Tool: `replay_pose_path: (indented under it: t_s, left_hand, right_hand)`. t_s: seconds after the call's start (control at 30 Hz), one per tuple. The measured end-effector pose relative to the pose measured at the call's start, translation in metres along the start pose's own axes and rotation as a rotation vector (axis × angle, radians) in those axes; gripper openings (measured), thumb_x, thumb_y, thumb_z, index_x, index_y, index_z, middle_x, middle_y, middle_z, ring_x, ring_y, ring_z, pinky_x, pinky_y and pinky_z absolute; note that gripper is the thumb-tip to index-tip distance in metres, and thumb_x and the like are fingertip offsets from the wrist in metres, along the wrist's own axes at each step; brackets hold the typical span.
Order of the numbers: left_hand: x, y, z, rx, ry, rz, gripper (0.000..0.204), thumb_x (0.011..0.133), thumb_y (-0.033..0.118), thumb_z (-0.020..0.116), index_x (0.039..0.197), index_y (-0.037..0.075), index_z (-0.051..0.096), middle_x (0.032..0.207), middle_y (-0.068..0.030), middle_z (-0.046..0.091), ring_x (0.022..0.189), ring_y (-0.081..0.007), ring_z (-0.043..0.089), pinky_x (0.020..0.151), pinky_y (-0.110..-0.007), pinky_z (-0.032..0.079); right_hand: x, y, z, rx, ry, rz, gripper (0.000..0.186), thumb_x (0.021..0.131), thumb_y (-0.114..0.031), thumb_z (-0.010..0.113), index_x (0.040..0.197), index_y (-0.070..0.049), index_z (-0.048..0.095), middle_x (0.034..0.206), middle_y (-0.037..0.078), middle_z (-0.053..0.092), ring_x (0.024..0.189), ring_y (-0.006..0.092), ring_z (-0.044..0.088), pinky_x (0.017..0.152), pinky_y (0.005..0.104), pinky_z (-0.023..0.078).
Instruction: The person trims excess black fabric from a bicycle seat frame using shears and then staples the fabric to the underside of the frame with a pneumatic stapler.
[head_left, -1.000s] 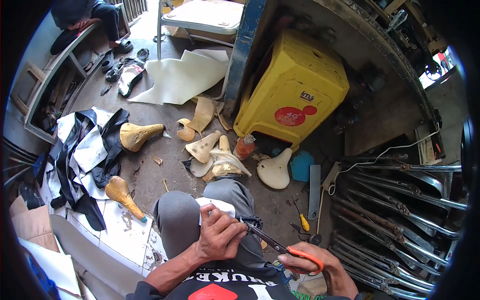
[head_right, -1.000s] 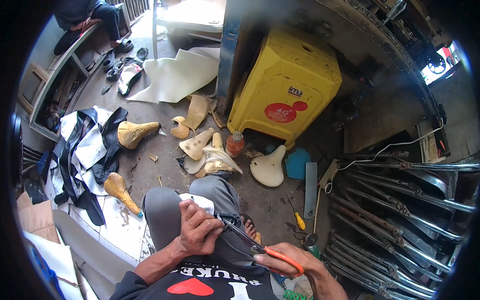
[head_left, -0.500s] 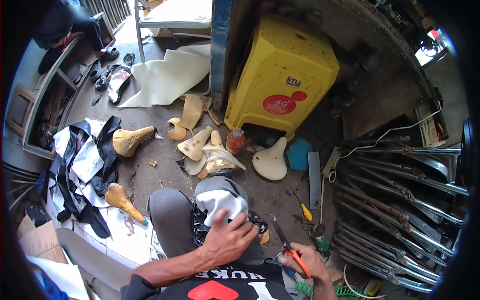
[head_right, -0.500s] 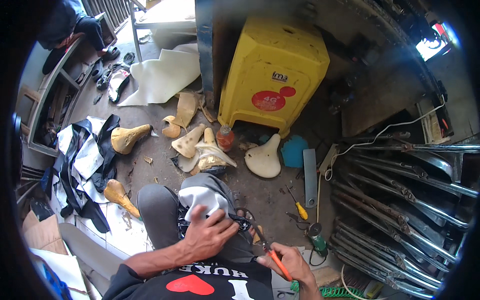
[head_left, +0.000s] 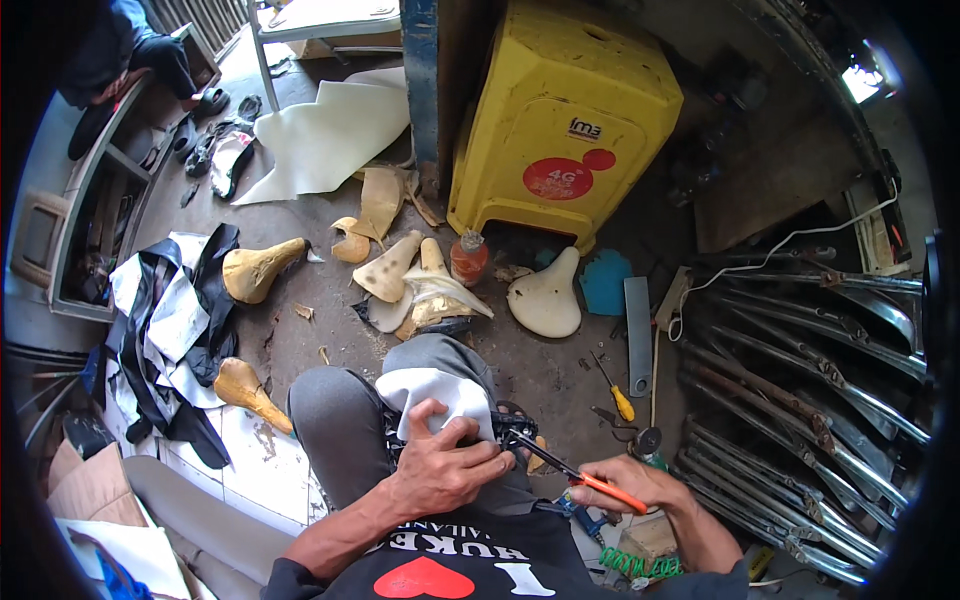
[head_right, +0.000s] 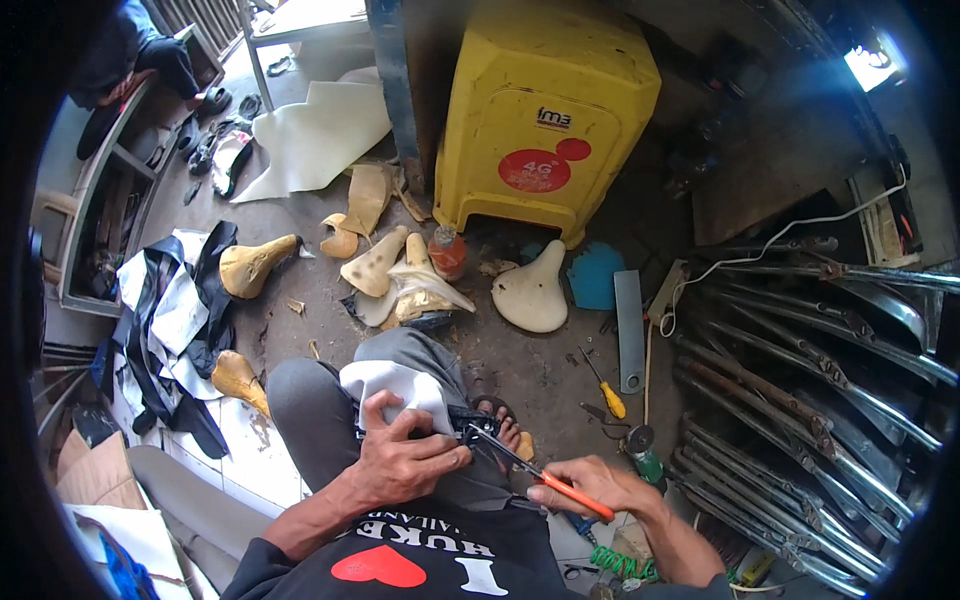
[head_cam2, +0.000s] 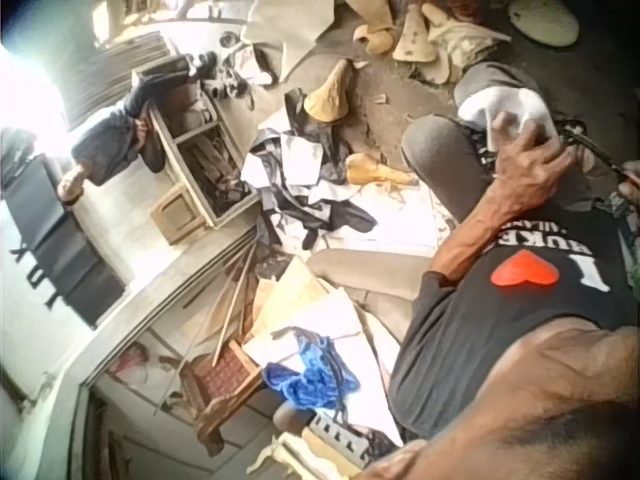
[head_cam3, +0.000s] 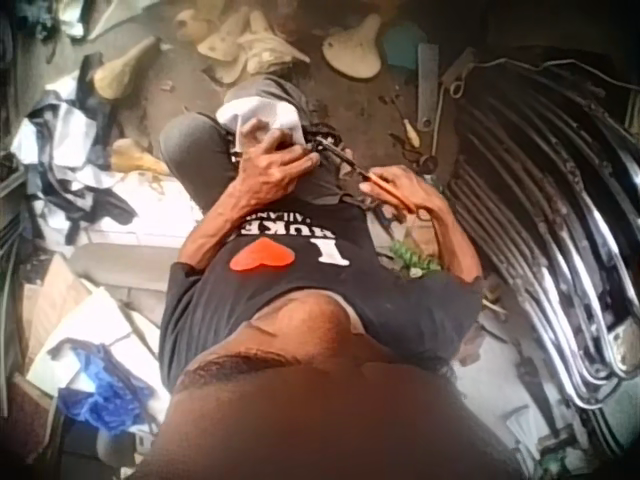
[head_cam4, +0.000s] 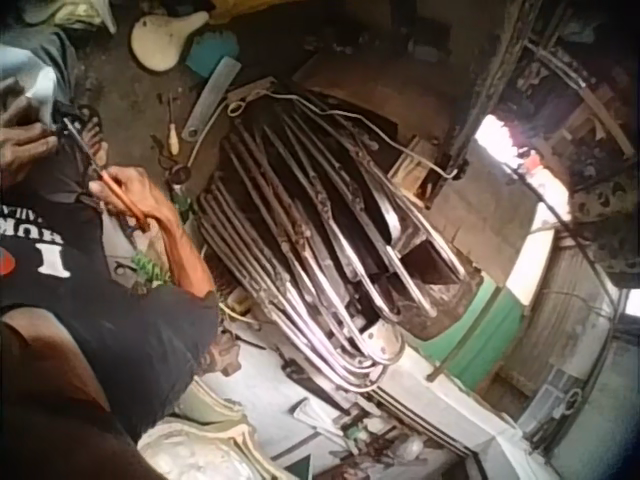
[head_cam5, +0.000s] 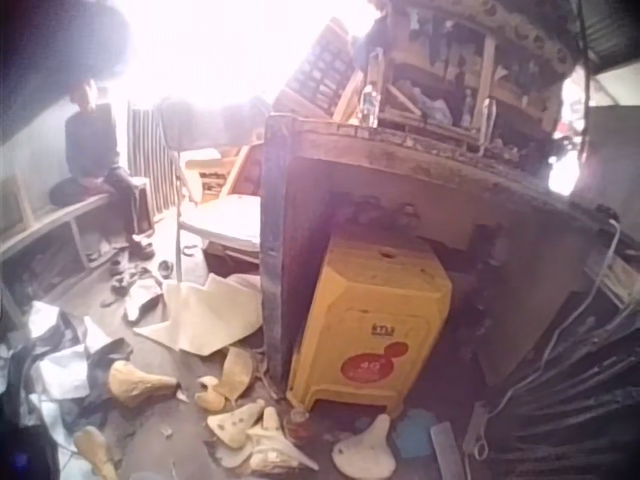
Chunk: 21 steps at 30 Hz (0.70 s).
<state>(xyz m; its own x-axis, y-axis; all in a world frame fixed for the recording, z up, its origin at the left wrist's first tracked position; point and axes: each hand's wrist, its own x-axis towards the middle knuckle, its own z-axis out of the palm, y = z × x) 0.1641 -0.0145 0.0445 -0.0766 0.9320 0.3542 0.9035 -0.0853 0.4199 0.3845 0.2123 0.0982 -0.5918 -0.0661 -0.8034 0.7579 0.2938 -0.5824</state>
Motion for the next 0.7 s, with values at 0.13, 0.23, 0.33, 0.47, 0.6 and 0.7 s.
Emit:
replay_pose_path:
  t_s: [0.13,0.23,0.33,0.47,0.6,0.7]
  left_hand:
    - [0.003,0.003,0.007,0.053,0.045,-0.064,0.028,0.079,0.026,0.076,0.106,0.022,0.074,0.087,0.0095,0.060,0.089,-0.0124,0.058,0.097,-0.052,0.030]
    - [0.011,0.012,0.003,0.096,-0.006,-0.166,0.024,0.083,0.030,0.078,0.104,0.021,0.073,0.082,0.0084,0.056,0.086,-0.0114,0.057,0.095,-0.050,0.031]
    - [0.004,0.014,0.012,0.199,0.005,-0.168,0.025,0.083,0.033,0.079,0.105,0.021,0.074,0.079,0.0085,0.054,0.085,-0.0106,0.056,0.095,-0.048,0.030]
    - [0.002,0.027,0.020,0.234,0.100,-0.242,0.025,0.085,0.033,0.078,0.107,0.023,0.076,0.079,0.0089,0.053,0.084,-0.0101,0.055,0.096,-0.048,0.028]
    - [0.006,0.034,0.023,0.316,0.056,-0.288,0.020,0.088,0.029,0.074,0.108,0.025,0.076,0.083,0.0083,0.055,0.085,-0.0100,0.055,0.098,-0.049,0.026]
    - [0.017,0.049,0.015,0.317,0.120,-0.344,0.021,0.086,0.025,0.073,0.106,0.025,0.075,0.086,0.0074,0.058,0.087,-0.0105,0.057,0.099,-0.050,0.025]
  right_hand:
    - [0.010,-0.002,-0.026,-0.175,-0.034,-0.007,0.058,0.098,-0.061,0.066,0.088,-0.005,0.063,0.065,0.003,0.051,0.062,0.0155,0.050,0.059,0.0373,0.043]
    - [0.009,0.000,-0.029,-0.103,-0.062,-0.009,0.059,0.098,-0.062,0.065,0.085,-0.004,0.061,0.065,0.004,0.050,0.063,0.0153,0.049,0.059,0.0376,0.043]
    - [0.018,0.010,-0.034,-0.141,-0.052,-0.018,0.065,0.094,-0.069,0.066,0.089,-0.005,0.069,0.068,0.004,0.058,0.065,0.0156,0.056,0.060,0.0373,0.045]
    - [0.025,0.008,-0.045,-0.163,-0.063,-0.064,0.065,0.093,-0.070,0.067,0.090,-0.005,0.069,0.070,0.004,0.060,0.067,0.0169,0.057,0.061,0.0378,0.046]
    - [0.029,0.004,-0.056,-0.197,-0.094,-0.049,0.065,0.094,-0.070,0.066,0.089,-0.005,0.069,0.070,0.005,0.061,0.067,0.0187,0.057,0.062,0.0389,0.045]
    - [0.030,0.004,-0.058,-0.208,-0.137,-0.066,0.065,0.094,-0.070,0.065,0.087,-0.005,0.068,0.068,0.006,0.059,0.067,0.0188,0.056,0.062,0.0397,0.045]
